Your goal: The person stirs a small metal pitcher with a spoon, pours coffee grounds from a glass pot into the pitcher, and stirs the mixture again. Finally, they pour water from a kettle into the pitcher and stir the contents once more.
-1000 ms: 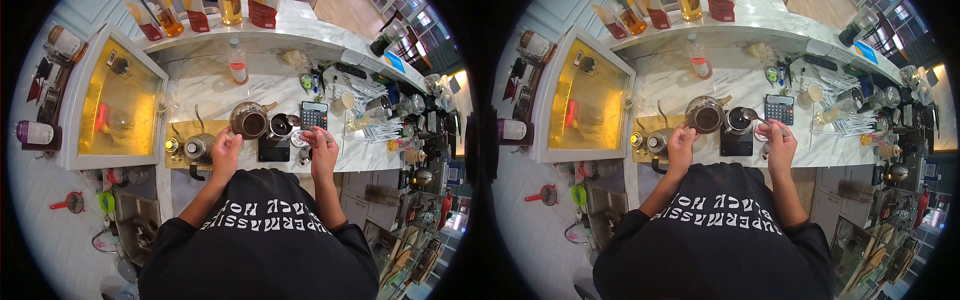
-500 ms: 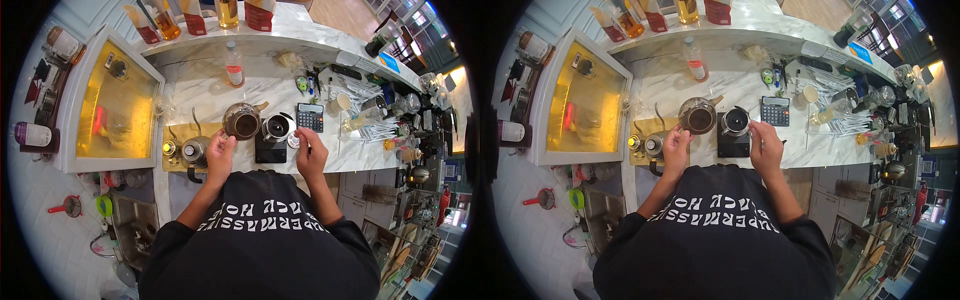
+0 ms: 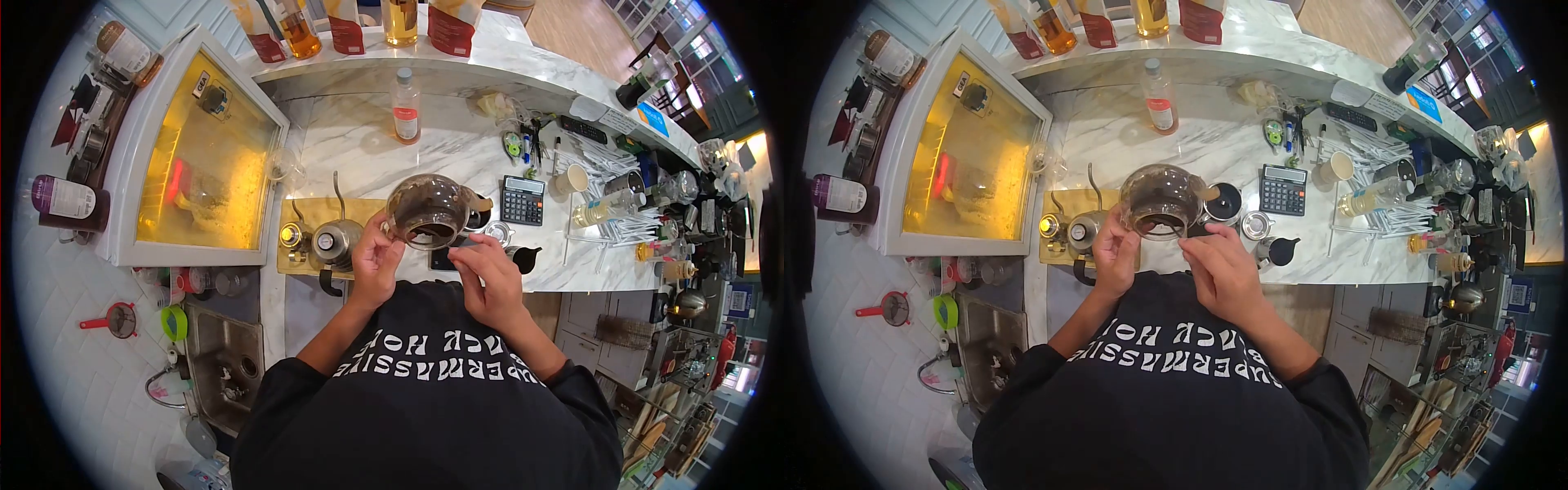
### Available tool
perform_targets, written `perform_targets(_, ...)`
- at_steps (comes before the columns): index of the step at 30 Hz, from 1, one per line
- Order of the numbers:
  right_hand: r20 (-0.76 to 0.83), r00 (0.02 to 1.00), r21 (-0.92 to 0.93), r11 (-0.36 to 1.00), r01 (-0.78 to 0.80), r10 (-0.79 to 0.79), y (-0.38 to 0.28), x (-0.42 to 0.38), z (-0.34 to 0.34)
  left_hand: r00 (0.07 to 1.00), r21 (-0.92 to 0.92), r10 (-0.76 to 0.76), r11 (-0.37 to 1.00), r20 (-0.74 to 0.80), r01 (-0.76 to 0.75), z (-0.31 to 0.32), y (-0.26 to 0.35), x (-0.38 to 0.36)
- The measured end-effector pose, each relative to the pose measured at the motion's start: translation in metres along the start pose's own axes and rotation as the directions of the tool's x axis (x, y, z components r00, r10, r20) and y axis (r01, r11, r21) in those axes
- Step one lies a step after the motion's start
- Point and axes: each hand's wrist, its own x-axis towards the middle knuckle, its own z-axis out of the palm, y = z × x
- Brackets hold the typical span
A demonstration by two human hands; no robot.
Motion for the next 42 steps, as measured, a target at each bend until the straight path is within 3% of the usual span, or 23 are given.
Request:
perform_targets(8, 0.014, 1.0, -0.005, 1.0, 0.023, -0.023, -0.006, 0.003, 0.005, 0.992, 0.073, 0.115, 0.99, 0.058, -0.119, -0.005, 0.003, -0.002)
perform_targets(25, 0.008, 1.0, -0.049, 0.999, -0.022, 0.022, -0.007, 0.002, 0.001, 0.988, 0.18, 0.142, 0.972, 0.061, -0.151, 0.001, 0.013, -0.003)
perform_targets(34, -0.034, 0.995, 0.084, 0.992, -0.09, 0.093, -0.003, -0.007, 0.011, 0.991, 0.212, 0.134, 0.968, 0.028, -0.137, 0.009, 0.014, -0.004)
perform_targets(35, 0.003, 0.94, 0.262, 0.907, -0.329, 0.341, -0.007, -0.01, 0.013, 0.991, 0.201, 0.136, 0.97, 0.011, -0.135, 0.01, 0.014, -0.004)
perform_targets(36, 0.085, 0.827, 0.416, 0.734, -0.536, 0.556, -0.01, -0.011, 0.014, 0.991, 0.205, 0.135, 0.97, 0.007, -0.133, 0.008, 0.014, -0.005)
perform_targets(37, 0.091, 0.826, 0.418, 0.731, -0.538, 0.556, -0.008, -0.012, 0.016, 0.992, 0.273, 0.123, 0.954, 0.012, -0.122, 0.005, 0.013, -0.006)
perform_targets(39, 0.147, 0.708, 0.729, 0.409, -0.55, 0.69, -0.001, -0.012, 0.022, 0.994, 0.343, 0.11, 0.933, 0.013, -0.108, 0.005, 0.014, -0.008)
perform_targets(40, 0.151, 0.708, 0.73, 0.405, -0.55, 0.69, 0.005, -0.012, 0.023, 0.995, 0.36, 0.1, 0.928, -0.001, -0.093, 0.009, 0.016, -0.009)
perform_targets(42, 0.213, 0.656, 0.803, 0.253, -0.54, 0.724, 0.017, -0.013, 0.021, 0.996, 0.38, 0.089, 0.922, -0.013, -0.077, 0.01, 0.017, -0.01)
